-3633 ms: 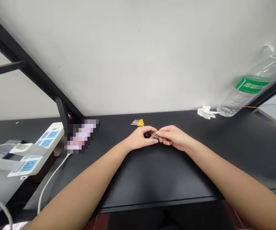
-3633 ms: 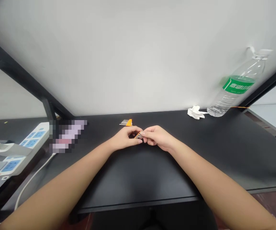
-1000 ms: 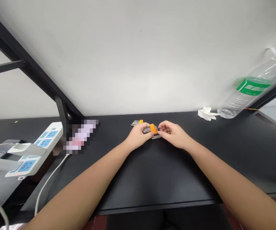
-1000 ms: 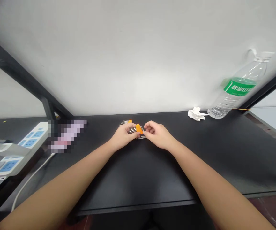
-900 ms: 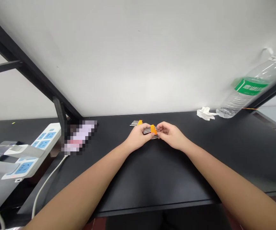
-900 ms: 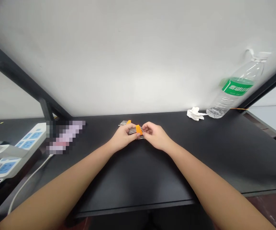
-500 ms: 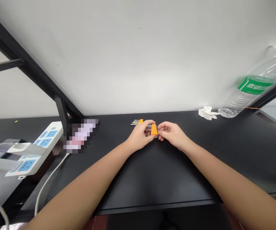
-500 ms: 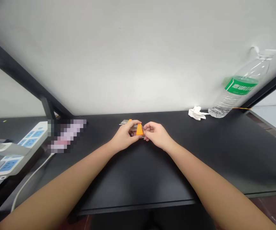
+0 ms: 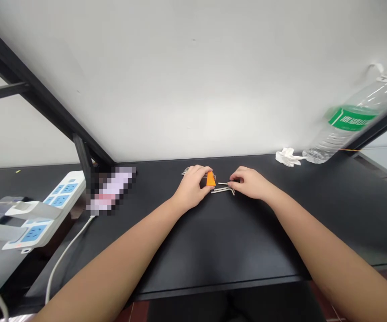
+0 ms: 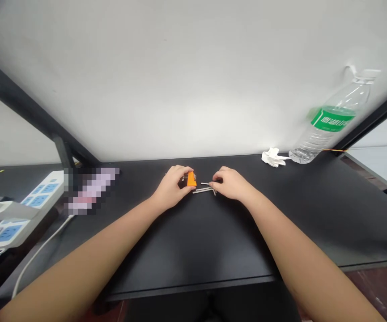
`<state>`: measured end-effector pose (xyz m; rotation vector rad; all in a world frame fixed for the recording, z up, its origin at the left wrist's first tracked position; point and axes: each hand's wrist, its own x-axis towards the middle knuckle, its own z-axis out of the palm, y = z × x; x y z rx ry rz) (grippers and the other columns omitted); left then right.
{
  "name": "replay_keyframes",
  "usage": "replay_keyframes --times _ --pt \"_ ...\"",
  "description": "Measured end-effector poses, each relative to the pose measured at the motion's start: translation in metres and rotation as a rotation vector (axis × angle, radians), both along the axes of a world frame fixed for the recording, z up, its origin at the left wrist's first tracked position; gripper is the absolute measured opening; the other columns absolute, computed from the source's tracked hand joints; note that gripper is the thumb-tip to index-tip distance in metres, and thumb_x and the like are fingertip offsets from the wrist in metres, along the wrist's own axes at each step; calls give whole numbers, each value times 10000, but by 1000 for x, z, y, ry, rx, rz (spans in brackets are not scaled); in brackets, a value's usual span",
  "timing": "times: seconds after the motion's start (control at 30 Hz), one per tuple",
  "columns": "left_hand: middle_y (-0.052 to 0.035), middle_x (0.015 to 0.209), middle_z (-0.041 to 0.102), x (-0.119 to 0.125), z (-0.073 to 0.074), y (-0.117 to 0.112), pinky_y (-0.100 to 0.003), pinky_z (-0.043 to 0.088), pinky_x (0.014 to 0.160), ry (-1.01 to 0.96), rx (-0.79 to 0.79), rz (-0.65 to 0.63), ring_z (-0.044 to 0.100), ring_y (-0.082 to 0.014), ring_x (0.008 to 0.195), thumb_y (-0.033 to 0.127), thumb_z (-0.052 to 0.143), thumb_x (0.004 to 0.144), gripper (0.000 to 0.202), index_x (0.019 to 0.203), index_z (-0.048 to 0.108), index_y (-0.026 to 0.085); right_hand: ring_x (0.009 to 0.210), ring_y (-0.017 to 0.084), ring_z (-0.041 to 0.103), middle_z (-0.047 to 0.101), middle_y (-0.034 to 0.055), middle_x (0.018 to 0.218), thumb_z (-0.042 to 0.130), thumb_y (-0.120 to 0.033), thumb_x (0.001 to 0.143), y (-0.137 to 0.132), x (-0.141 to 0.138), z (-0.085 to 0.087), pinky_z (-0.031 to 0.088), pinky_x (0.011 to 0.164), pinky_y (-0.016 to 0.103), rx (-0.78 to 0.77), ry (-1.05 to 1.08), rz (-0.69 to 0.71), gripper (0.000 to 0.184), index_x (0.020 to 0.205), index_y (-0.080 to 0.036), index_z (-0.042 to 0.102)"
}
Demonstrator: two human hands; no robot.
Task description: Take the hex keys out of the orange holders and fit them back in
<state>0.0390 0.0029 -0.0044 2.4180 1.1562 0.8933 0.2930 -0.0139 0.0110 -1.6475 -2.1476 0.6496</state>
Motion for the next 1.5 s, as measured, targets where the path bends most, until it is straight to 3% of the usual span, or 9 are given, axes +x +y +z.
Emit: replay_keyframes --times 0.17,0.33,0.43,0.53,0.7,0.93,1.2,1.33,1.5 --pt "-48 1146 654 0 -1 1 -372 483 928 -9 24 5 556 -227 1051 235 771 831 428 1223 599 239 849 168 610 635 62 1055 619 -171 850 -10 -8 -3 484 766 292 37 -55 184 178 994 -204 717" --pt "-45 1115 665 0 -3 1 -383 498 904 6 74 14 568 -229 1017 255 784 826 448 1230 591 240 873 176 610 643 56 1039 585 -119 836 -16 -15 0 488 788 312 81 -12 172 200 976 -207 698" --pt "-47 1099 675 3 -2 -2 -384 505 900 -5 103 5 583 -230 1023 257 779 829 441 1227 591 230 820 174 616 659 28 932 598 -184 851 -18 -23 2 497 765 322 79 192 60 111 946 -210 650" --pt "-50 1090 682 6 -2 -6 -389 502 914 -12 149 -28 591 -224 1015 248 751 851 399 1216 594 216 790 160 627 670 5 906 604 -274 884 -18 -33 0 518 733 309 -28 503 -10 110 977 -219 623" --pt "-51 1113 696 8 -1 -9 -400 489 957 -12 187 -46 597 -221 1022 246 731 876 386 1231 589 204 880 165 655 675 24 991 645 -211 810 -15 -45 -9 551 807 316 -64 745 -26 200 1009 -199 639" --pt "-44 1130 705 8 0 -9 -409 488 980 -16 163 -19 613 -222 1039 228 717 870 378 1229 598 214 845 161 636 688 30 971 600 -180 809 -19 -51 -4 534 779 310 155 568 6 250 1051 -198 661" --pt "-53 1135 711 7 1 -8 -414 483 970 39 175 4 615 -235 1062 245 722 873 389 1244 609 216 766 156 626 672 4 884 595 -191 758 -14 -48 -12 514 715 291 92 555 -147 280 1032 -211 653" --pt "-59 1142 708 5 0 -5 -424 476 946 81 153 47 616 -251 1071 265 736 861 406 1247 616 224 671 147 593 657 -18 748 569 -162 742 -6 -30 -7 462 651 273 79 360 -204 176 867 -213 683" --pt "-49 1143 708 3 0 -4 -432 466 948 112 110 79 613 -252 1069 280 720 878 395 1255 609 240 785 178 633 703 26 855 580 -146 781 2 -6 -2 463 738 296 17 -14 -128 182 858 -207 733"
